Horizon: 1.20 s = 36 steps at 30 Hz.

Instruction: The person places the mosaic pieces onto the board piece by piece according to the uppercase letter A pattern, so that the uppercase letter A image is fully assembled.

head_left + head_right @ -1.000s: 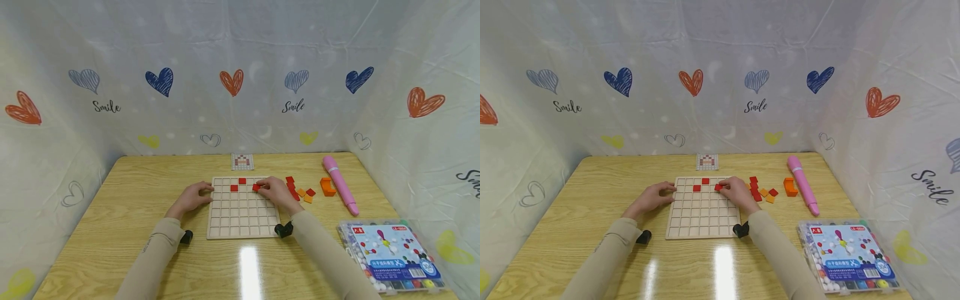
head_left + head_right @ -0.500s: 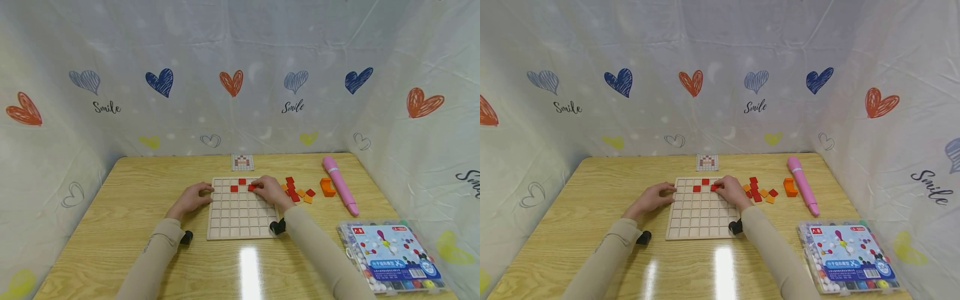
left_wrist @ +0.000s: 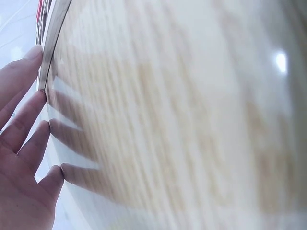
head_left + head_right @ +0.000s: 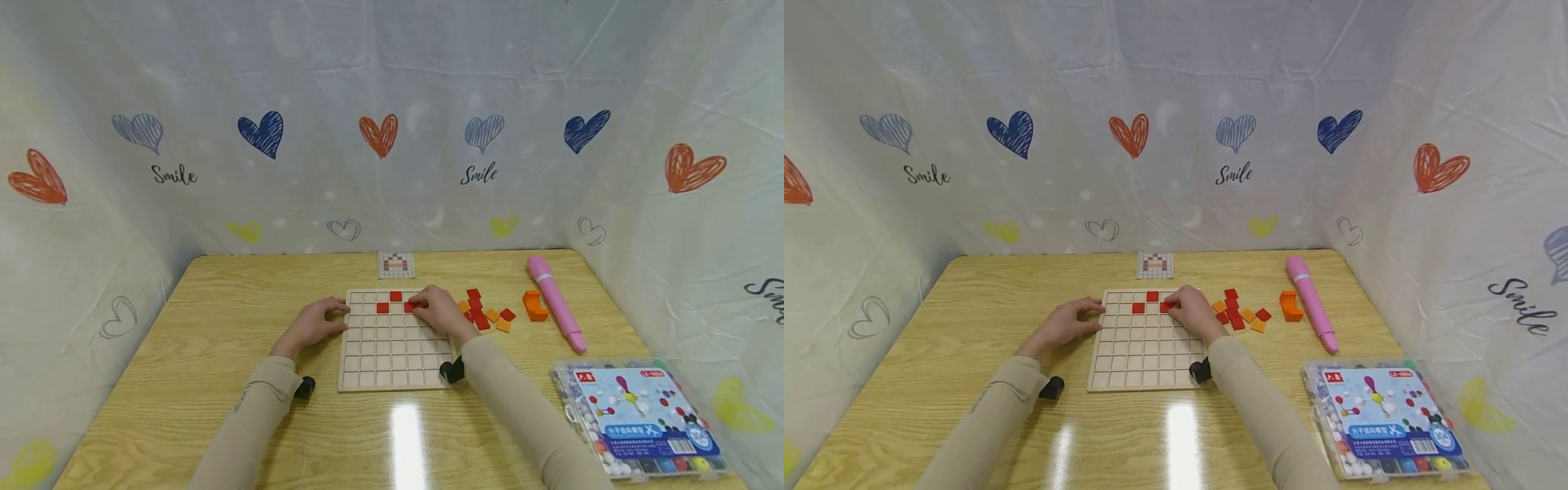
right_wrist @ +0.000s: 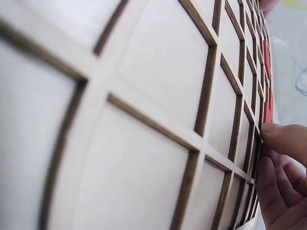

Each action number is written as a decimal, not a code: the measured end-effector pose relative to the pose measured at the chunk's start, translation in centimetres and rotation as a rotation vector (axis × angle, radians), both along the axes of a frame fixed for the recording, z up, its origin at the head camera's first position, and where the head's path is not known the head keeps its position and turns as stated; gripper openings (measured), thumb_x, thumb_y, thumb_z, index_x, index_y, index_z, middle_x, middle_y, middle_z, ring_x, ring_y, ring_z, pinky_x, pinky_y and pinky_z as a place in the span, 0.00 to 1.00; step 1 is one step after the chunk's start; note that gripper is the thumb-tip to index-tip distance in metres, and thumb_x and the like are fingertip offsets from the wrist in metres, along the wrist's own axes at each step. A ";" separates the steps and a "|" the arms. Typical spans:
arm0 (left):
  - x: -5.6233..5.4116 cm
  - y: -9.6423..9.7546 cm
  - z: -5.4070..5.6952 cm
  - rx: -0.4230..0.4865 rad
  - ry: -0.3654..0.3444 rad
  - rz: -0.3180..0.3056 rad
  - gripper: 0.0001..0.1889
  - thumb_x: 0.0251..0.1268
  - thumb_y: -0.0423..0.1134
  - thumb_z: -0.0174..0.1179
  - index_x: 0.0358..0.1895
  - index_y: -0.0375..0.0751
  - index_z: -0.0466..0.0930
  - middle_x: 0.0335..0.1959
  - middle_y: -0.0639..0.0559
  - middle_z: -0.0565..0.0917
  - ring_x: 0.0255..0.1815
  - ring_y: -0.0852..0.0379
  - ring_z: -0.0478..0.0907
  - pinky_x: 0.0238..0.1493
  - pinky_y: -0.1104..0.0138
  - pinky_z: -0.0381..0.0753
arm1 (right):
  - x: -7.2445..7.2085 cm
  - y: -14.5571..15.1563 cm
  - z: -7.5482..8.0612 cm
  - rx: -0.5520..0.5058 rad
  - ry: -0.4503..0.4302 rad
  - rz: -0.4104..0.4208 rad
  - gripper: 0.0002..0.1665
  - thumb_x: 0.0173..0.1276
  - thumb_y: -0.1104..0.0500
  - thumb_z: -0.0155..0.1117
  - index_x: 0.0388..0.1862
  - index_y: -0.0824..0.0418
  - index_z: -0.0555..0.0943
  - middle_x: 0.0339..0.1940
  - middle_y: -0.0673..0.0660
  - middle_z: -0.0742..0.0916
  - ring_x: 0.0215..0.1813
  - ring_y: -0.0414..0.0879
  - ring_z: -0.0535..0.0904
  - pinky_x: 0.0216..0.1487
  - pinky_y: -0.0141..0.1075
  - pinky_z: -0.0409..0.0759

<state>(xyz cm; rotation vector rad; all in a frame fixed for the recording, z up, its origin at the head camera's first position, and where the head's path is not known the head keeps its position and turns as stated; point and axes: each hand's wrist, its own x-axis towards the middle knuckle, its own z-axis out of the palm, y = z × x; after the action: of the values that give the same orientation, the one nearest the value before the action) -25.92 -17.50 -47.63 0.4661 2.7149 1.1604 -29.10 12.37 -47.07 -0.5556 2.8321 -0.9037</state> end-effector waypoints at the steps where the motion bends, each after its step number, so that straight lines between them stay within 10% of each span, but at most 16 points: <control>1: 0.0 0.0 0.0 -0.005 0.000 -0.001 0.19 0.64 0.35 0.65 0.57 0.36 0.80 0.68 0.41 0.72 0.74 0.39 0.58 0.74 0.46 0.54 | 0.0 0.0 0.0 -0.002 0.002 0.000 0.16 0.69 0.63 0.64 0.55 0.60 0.84 0.47 0.57 0.82 0.50 0.51 0.77 0.54 0.43 0.79; 26: 0.1 0.0 0.1 0.000 0.014 -0.007 0.18 0.65 0.35 0.65 0.57 0.36 0.80 0.68 0.41 0.72 0.74 0.38 0.57 0.74 0.46 0.54 | 0.5 -0.3 -0.3 -0.027 0.016 -0.051 0.18 0.67 0.60 0.67 0.56 0.61 0.83 0.41 0.54 0.81 0.39 0.47 0.71 0.43 0.38 0.76; 36: -0.2 0.0 -0.2 -0.011 0.016 0.000 0.19 0.64 0.36 0.66 0.57 0.37 0.80 0.67 0.42 0.73 0.74 0.38 0.58 0.74 0.46 0.54 | 3.8 2.9 -0.1 -0.253 0.014 -0.178 0.22 0.68 0.57 0.66 0.60 0.63 0.80 0.51 0.58 0.82 0.48 0.49 0.81 0.50 0.44 0.82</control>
<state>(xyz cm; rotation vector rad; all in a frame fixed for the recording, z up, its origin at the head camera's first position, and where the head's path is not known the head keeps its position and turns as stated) -26.10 -17.51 -47.85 0.4767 2.7331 1.1466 -25.28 15.27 -47.17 -0.3383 2.8324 -1.3071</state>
